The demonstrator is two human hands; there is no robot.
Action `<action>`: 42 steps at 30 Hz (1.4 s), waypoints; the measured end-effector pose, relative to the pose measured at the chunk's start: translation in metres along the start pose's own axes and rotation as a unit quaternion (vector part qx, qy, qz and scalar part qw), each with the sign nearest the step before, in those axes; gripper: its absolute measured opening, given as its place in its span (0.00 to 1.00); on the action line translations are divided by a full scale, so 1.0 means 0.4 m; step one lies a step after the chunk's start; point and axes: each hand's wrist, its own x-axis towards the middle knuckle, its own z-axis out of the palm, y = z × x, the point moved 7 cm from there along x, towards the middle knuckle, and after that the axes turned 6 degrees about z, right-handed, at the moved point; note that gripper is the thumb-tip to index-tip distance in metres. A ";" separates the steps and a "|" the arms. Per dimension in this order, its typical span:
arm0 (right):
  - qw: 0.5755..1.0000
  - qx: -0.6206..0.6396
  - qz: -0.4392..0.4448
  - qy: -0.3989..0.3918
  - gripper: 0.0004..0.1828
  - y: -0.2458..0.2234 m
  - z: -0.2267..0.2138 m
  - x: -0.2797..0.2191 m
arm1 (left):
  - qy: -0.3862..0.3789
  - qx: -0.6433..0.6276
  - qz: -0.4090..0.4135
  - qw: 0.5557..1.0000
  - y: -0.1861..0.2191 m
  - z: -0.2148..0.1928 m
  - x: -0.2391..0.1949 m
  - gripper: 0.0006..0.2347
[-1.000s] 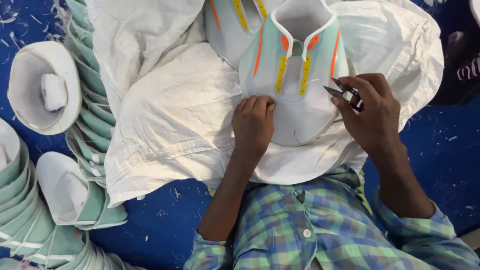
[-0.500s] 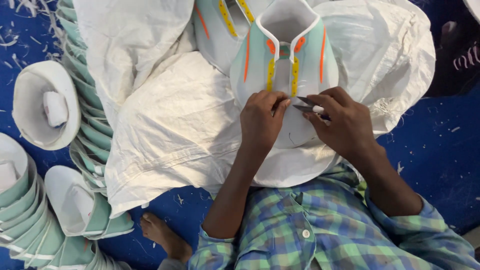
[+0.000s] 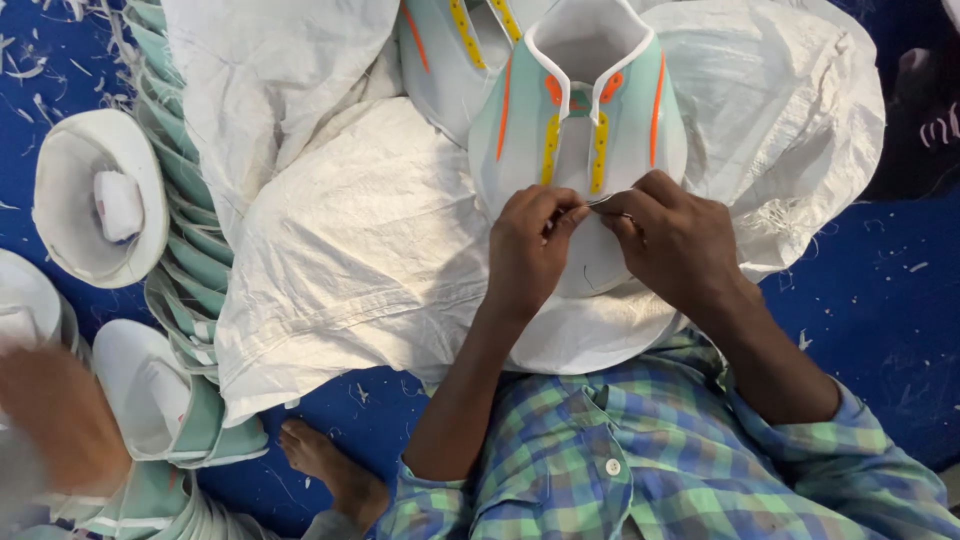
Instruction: Trimming excess material and finishing shoe uppers using a small cutting tool.
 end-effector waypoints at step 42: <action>0.983 0.131 0.103 0.078 0.25 0.129 -0.069 -0.008 | 0.008 0.091 0.010 0.996 0.057 -0.078 -0.016 0.09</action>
